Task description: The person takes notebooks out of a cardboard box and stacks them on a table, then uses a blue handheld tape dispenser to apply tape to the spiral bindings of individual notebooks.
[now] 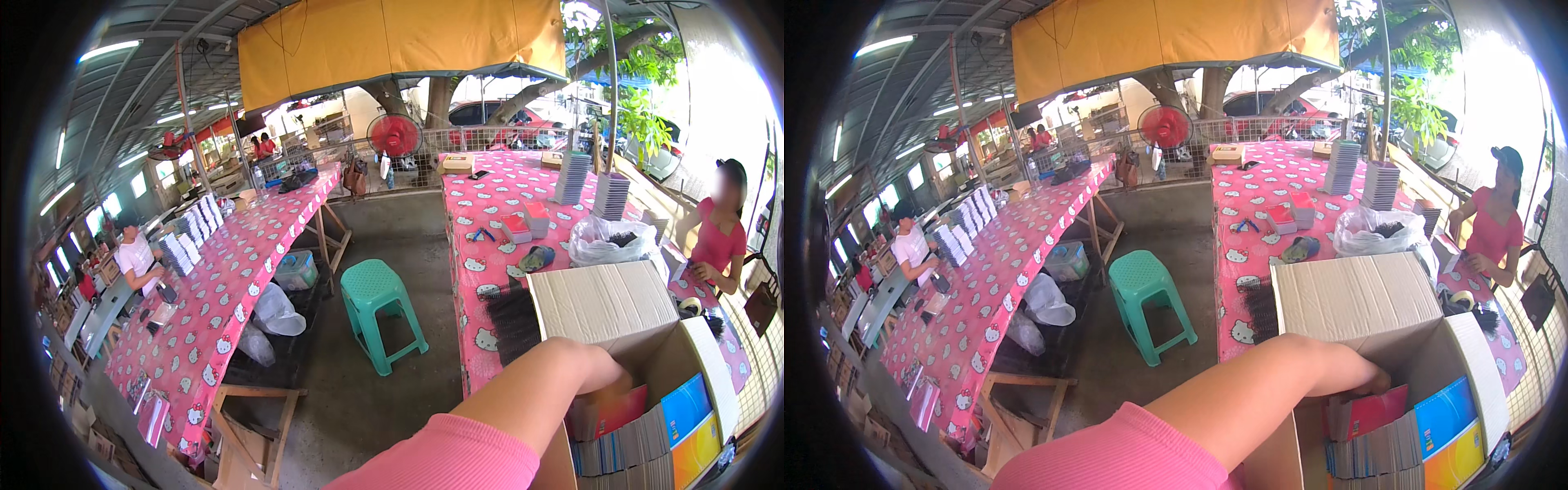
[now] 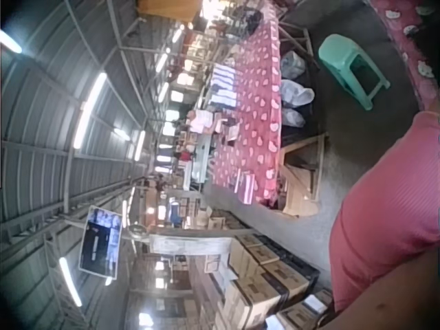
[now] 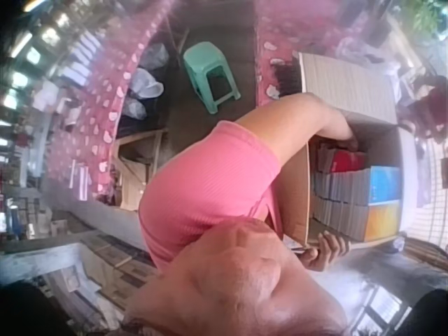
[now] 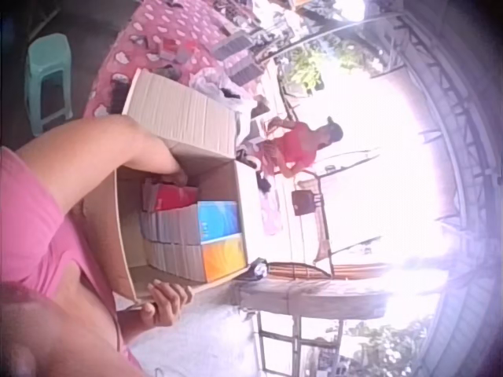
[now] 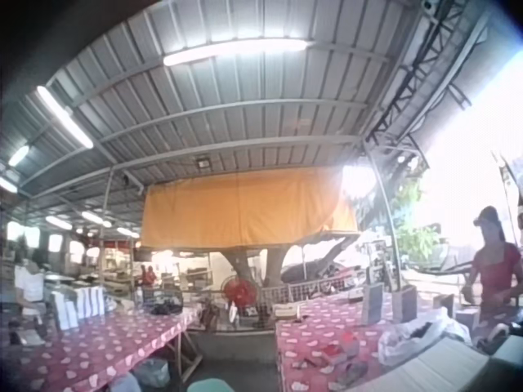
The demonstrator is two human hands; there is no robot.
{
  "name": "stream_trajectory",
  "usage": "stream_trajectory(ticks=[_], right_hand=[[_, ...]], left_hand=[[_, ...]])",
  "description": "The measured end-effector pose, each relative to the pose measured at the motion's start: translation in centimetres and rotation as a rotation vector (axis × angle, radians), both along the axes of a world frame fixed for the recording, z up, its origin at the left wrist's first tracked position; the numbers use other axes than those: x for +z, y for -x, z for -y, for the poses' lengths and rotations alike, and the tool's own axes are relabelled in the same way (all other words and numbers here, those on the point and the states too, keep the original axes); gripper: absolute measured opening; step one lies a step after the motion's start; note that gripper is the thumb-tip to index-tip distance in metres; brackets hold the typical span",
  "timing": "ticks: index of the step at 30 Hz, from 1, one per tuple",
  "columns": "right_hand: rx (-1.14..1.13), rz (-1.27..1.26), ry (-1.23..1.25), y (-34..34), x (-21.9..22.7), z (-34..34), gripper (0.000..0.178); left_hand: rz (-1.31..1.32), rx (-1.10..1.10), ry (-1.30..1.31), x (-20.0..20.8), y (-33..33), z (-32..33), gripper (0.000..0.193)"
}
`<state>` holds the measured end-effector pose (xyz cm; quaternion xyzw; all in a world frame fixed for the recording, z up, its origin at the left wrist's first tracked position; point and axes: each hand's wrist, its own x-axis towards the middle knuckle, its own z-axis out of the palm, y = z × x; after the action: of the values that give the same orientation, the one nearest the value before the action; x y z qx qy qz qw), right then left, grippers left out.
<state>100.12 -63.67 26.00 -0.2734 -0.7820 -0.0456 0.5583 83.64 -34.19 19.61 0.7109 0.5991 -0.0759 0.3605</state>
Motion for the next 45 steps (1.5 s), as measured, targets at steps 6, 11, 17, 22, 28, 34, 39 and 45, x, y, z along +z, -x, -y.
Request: stream_trajectory(ticks=[6, 11, 17, 22, 28, 34, 39, 45], right_hand=[[-0.015, 0.000, 0.013, -0.1, 0.0, 0.2, 0.045], [0.001, 0.016, 0.006, -0.2, 0.1, 0.1, 0.045], [-0.002, -0.003, -0.009, -0.2, -0.3, 0.1, 0.045], [0.002, -0.007, -0.004, -0.1, -0.1, 0.1, 0.045], [0.002, 0.007, 0.004, -0.3, -0.2, 0.2, 0.045], [0.002, 0.002, -0.007, -0.4, -0.4, 0.1, 0.045], [-0.004, -0.021, 0.014, -0.1, -0.3, 0.2, 0.045], [0.009, -0.035, 0.005, 0.0, -0.3, 0.1, 0.044]], left_hand=[[0.011, 0.003, 0.005, -0.1, -0.2, -0.2, 0.049], [0.020, 0.008, 0.008, -0.1, 0.0, -0.3, 0.049], [0.027, 0.004, 0.009, -0.2, -0.2, -0.2, 0.049], [0.034, 0.011, 0.013, -0.4, -0.1, -0.2, 0.049], [0.045, 0.012, 0.017, -0.6, -0.2, -0.1, 0.049], [0.061, 0.006, 0.025, -1.0, -0.7, -0.1, 0.050], [0.081, 0.002, 0.030, -1.4, -1.3, -0.1, 0.050], [0.097, 0.010, 0.041, -1.6, -1.6, 0.0, 0.050]])
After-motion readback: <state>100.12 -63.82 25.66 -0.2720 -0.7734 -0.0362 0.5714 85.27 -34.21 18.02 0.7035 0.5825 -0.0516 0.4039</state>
